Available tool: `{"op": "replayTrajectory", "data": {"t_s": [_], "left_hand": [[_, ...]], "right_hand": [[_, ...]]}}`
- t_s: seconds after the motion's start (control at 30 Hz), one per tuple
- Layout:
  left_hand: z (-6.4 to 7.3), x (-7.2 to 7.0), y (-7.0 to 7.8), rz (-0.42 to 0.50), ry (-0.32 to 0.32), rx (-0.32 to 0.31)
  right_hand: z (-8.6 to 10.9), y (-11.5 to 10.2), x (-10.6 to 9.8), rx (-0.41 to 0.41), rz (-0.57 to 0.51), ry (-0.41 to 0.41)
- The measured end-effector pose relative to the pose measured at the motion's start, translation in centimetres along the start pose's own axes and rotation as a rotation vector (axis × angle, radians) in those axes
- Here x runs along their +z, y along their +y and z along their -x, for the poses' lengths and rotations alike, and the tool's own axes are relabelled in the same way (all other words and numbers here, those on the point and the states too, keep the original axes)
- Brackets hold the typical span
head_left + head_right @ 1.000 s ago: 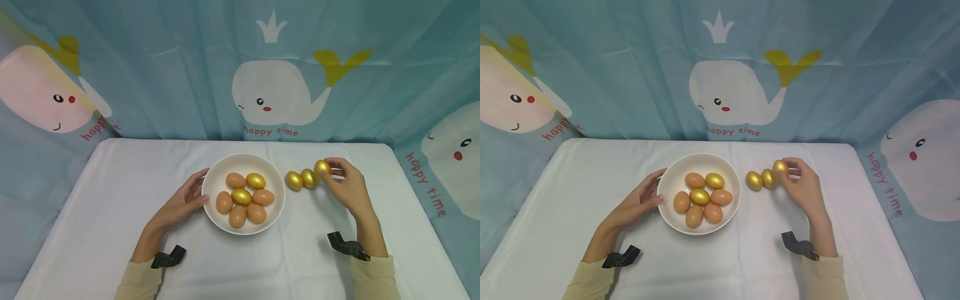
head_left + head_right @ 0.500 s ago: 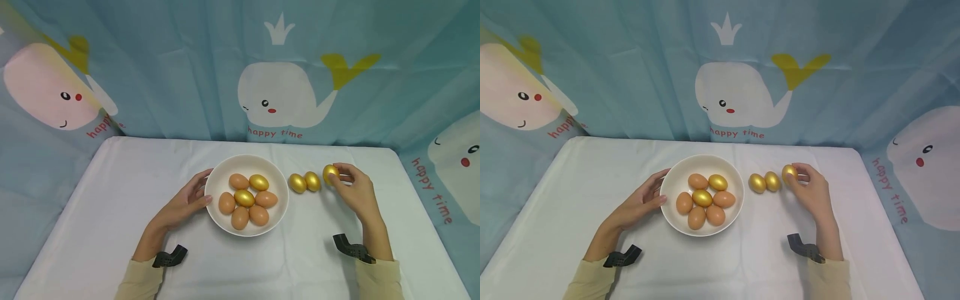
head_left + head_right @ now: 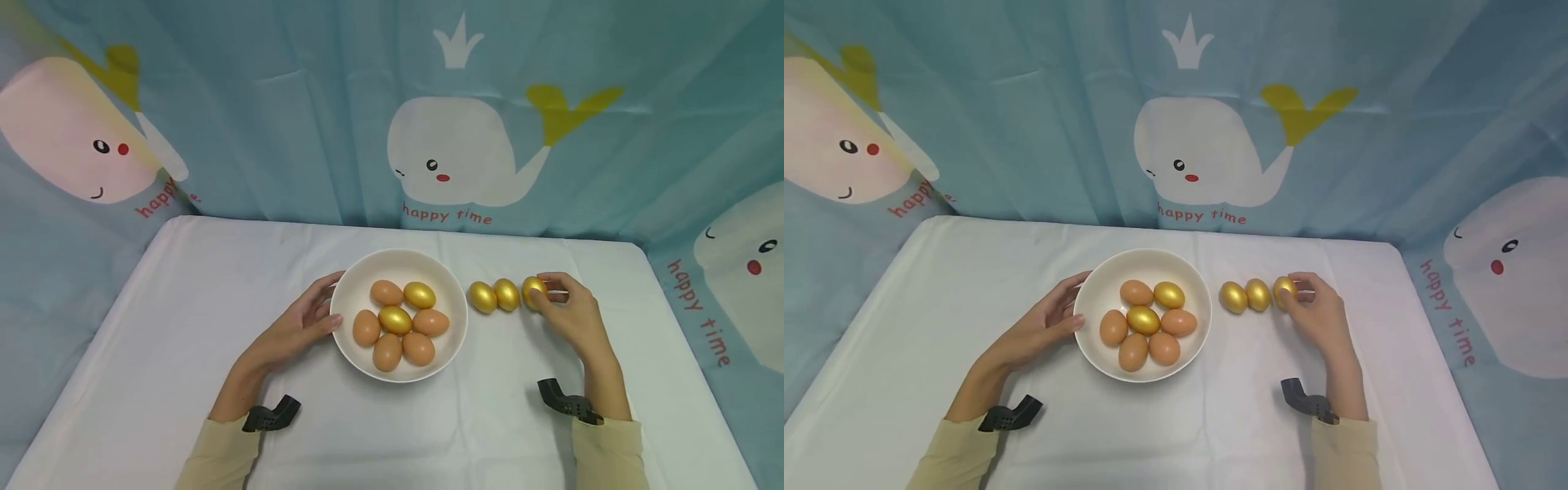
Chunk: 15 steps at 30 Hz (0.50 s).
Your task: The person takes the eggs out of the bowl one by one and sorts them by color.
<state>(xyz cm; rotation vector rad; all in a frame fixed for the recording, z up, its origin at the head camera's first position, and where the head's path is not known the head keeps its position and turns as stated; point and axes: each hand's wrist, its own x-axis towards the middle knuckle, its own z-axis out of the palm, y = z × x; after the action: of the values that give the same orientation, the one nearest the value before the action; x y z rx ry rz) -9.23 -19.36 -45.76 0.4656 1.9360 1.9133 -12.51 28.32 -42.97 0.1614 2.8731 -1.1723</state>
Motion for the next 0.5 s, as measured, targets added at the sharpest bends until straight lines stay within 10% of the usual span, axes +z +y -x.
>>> {"op": "replayTrajectory", "data": {"t_s": [0.5], "left_hand": [[0.08,0.13,0.35,0.015,0.006,-0.023]], "right_hand": [[-0.40,0.54,0.29,-0.011,0.023,-0.039]]}}
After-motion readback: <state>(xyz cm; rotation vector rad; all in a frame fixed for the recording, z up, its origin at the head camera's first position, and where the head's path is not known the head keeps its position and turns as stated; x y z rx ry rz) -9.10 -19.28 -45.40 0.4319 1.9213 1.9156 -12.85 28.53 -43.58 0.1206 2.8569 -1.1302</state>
